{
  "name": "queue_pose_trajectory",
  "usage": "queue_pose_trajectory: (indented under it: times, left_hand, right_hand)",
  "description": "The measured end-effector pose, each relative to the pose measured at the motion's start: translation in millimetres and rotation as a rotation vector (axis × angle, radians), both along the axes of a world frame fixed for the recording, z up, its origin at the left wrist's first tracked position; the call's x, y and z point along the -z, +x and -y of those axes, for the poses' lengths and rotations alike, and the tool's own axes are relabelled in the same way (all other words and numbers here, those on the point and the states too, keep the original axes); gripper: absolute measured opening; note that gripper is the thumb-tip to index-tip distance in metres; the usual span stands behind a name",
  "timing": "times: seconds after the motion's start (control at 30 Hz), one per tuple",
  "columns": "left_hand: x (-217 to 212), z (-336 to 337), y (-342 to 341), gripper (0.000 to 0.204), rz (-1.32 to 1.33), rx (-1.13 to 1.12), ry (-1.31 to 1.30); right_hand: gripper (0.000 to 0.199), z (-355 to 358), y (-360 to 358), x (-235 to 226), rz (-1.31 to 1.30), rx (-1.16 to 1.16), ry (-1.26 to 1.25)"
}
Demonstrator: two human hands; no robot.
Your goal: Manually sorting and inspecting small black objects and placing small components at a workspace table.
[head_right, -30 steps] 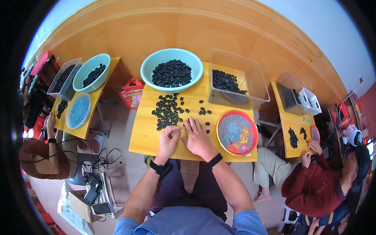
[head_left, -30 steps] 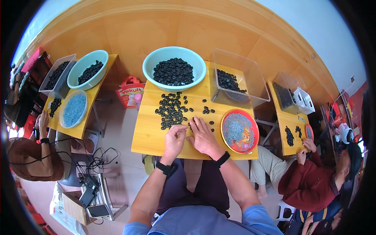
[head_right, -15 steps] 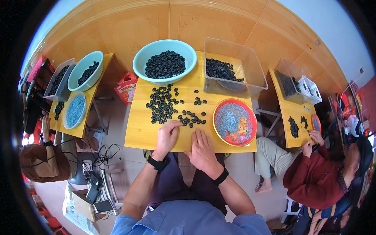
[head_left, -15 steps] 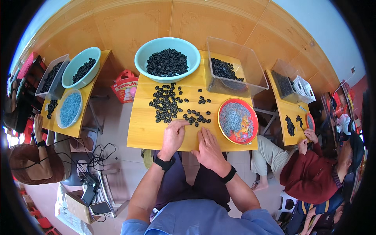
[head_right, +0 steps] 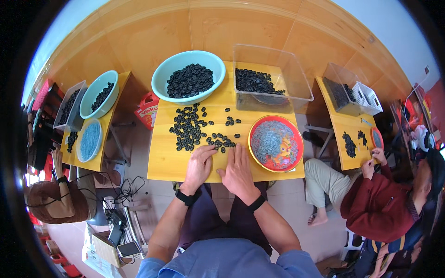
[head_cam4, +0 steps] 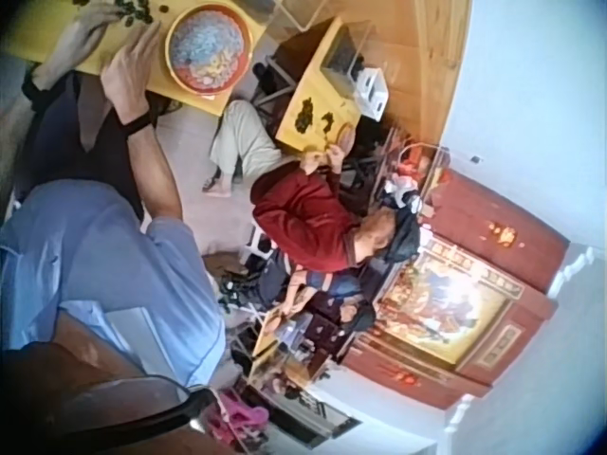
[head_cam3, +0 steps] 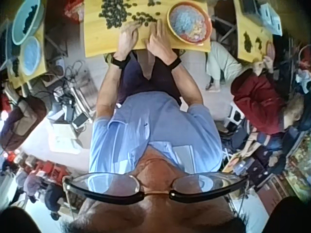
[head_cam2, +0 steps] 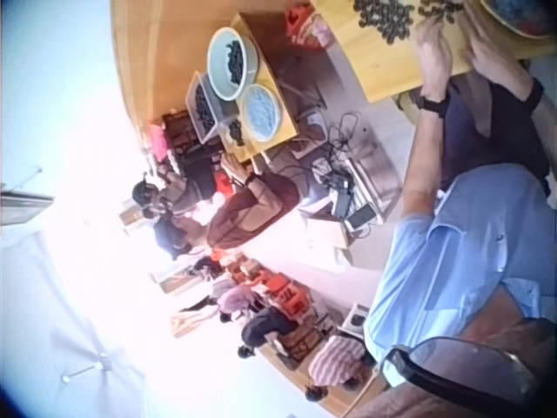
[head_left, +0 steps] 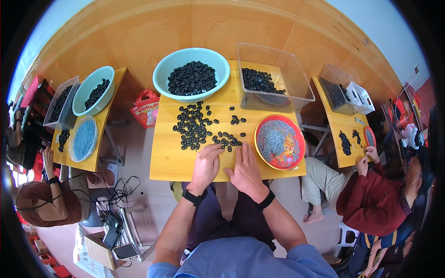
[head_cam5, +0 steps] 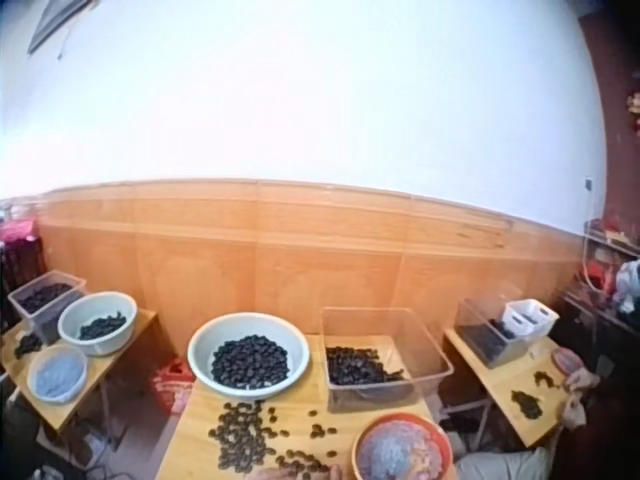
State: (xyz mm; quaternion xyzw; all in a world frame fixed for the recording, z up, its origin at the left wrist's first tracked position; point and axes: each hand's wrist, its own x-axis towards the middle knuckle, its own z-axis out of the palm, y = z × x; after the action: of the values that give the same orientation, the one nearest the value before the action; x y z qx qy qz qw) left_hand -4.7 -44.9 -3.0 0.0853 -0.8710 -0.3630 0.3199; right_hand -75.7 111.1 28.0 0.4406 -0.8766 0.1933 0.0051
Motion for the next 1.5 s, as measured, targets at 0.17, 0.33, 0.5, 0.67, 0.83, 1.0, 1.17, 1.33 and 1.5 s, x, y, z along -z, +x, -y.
queue_pose_trajectory:
  times: [0.17, 0.33, 0.5, 0.67, 0.83, 1.0, 1.17, 1.33, 1.5]
  left_hand:
    - [-1.8, -1.0, 0.0, 0.024, -0.025, -0.033, 0.045]
    - [1.3, 8.8, 9.6, 0.022, -0.105, -0.253, 0.502]
    - [-4.2, 6.3, 16.9, 0.029, 0.091, -0.127, 0.286]
    - [-21.6, -9.5, 35.0, 0.055, 0.362, 0.109, -0.218]
    - [-36.6, 2.9, 15.3, 0.050, 0.353, 0.114, -0.393]
    - [-37.9, 7.6, -1.1, 0.048, 0.428, 0.096, -0.531]
    - [-28.9, -11.5, 10.3, 0.054, 0.396, 0.141, -0.525]
    - [-22.9, -22.9, 20.5, 0.059, 0.392, 0.202, -0.487]
    - [-16.8, -17.8, 16.9, 0.060, 0.350, 0.195, -0.463]
  right_hand:
    - [0.079, 5.6, -2.9, -0.4, 0.043, -0.084, -0.065]
    - [0.076, -5.6, 13.5, 7.1, -0.025, -0.096, -0.058]
    - [0.075, -11.3, 12.7, 12.0, -0.013, -0.086, -0.034]
    - [0.076, -11.7, 12.3, 12.2, -0.009, -0.079, -0.016]
    - [0.055, -11.5, -4.0, 16.6, 0.011, -0.120, -0.280]
    - [0.022, 27.8, -45.7, -13.3, 0.043, 0.095, -0.437]
    - [0.015, 64.6, -70.5, -9.4, 0.012, 0.096, -0.133]
    - [0.011, 74.3, -79.4, -0.9, 0.086, 0.078, -0.124]
    - [0.011, 75.3, -86.2, 1.4, 0.160, 0.104, -0.140]
